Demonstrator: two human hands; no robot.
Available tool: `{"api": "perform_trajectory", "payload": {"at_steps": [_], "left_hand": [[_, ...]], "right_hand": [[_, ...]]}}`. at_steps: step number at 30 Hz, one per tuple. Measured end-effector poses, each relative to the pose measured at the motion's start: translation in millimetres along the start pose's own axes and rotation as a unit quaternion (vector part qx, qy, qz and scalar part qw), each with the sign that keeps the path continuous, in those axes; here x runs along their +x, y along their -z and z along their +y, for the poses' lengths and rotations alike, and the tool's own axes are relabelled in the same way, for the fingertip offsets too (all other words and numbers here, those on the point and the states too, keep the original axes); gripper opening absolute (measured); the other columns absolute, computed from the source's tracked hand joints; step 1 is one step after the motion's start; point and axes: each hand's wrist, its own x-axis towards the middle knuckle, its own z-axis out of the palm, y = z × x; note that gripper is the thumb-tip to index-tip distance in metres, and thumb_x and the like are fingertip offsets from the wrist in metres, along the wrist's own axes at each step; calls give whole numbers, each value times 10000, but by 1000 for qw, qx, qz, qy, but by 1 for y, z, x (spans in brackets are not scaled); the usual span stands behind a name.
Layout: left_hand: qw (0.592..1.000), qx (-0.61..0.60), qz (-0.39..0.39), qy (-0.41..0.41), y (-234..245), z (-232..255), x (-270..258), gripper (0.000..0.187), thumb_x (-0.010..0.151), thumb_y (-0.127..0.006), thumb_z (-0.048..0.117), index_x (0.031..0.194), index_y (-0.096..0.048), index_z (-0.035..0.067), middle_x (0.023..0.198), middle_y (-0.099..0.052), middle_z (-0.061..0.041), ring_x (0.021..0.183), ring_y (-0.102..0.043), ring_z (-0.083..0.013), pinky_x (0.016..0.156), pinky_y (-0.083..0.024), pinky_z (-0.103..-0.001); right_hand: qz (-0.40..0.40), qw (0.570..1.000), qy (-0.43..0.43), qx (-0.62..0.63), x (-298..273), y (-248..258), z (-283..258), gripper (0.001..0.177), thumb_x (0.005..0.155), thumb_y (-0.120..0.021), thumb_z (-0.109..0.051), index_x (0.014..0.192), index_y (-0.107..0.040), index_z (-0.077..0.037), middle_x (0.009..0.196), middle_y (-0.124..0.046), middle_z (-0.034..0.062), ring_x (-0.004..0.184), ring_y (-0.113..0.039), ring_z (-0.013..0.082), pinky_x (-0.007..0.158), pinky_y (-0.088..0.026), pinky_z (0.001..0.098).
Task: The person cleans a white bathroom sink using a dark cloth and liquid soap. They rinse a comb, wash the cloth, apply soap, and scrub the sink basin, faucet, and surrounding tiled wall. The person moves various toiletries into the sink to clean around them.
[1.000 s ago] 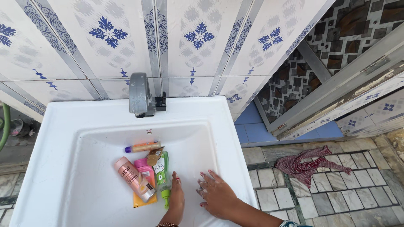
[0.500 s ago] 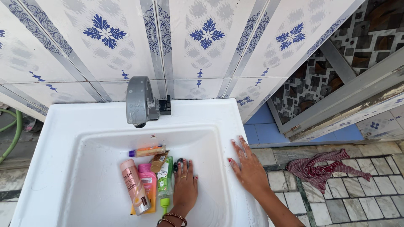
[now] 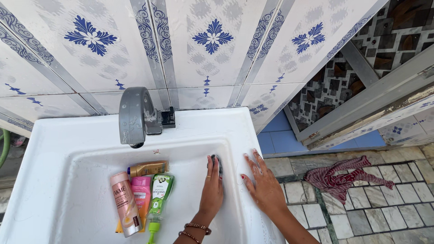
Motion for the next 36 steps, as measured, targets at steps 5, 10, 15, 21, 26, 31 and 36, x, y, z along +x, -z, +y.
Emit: {"api": "perform_trajectory", "payload": {"at_steps": [5,10,15,21,26,31,36], "left_hand": [[937,303,165,60,7,-49,3,665,906,-416,-14,1553,-262,8,1617,-305,-188,1514,-273,-370,1235,-247,-414],[892,343,218,197,1,-92,-12,621,977,-410,62,1574,-258,-22,1636,-317,-183,1519,-286,-329,1278,-221,-435],[948,20,240,207,-65,-33,68,593,1025,-399,114,1552,-214,-85,1651,-171,-276,1526,-156,-384,1239,-184,-416],[991,-115,45,44,-29,25,18,617,997,-419,61,1588,-295,190,1655,-322,-74,1516,-313,-264,1197,-335,-355],[999,-37,40,0,-4,24,31,612,1007,-449,50,1582,-308,203,1640,-353,-89,1457,-385,-275,1161,-400,-351],[996,33,87,11,-18,-15,29,584,986,-438,6,1545,-380,167,1605,-422,-83,1488,-364,-261,1178,-373,-352],[993,105,10,48,0,-33,-22,618,957,-450,-9,1552,-321,98,1645,-288,-109,1530,-236,-298,1212,-280,-356]], "right_hand": [[-34,999,-22,-17,3,4,0,707,984,-421,-518,1641,-192,-396,1687,-90,-96,1419,-423,271,1136,-419,407],[-37,999,-29,-19,-1,5,-4,636,1000,-398,-522,1588,-195,-390,1696,-90,-111,1422,-424,256,1158,-407,407],[-2,1000,-12,-6,-2,4,-1,642,991,-440,-486,1585,-228,-362,1691,-125,-86,1410,-440,270,1132,-433,409],[16,1000,0,9,-4,1,-2,650,985,-459,-464,1585,-241,-346,1690,-139,-75,1392,-449,290,1134,-418,432],[12,1000,3,17,-3,3,-3,636,992,-459,-460,1582,-255,-336,1697,-133,-73,1388,-454,321,1155,-405,443],[12,1000,-3,22,-1,2,-3,661,983,-464,-453,1600,-255,-341,1691,-140,-69,1434,-409,313,1159,-389,455],[-4,999,-18,28,-4,-1,-2,649,1000,-439,-471,1613,-258,-354,1687,-147,-79,1475,-319,282,1216,-298,439]]}}
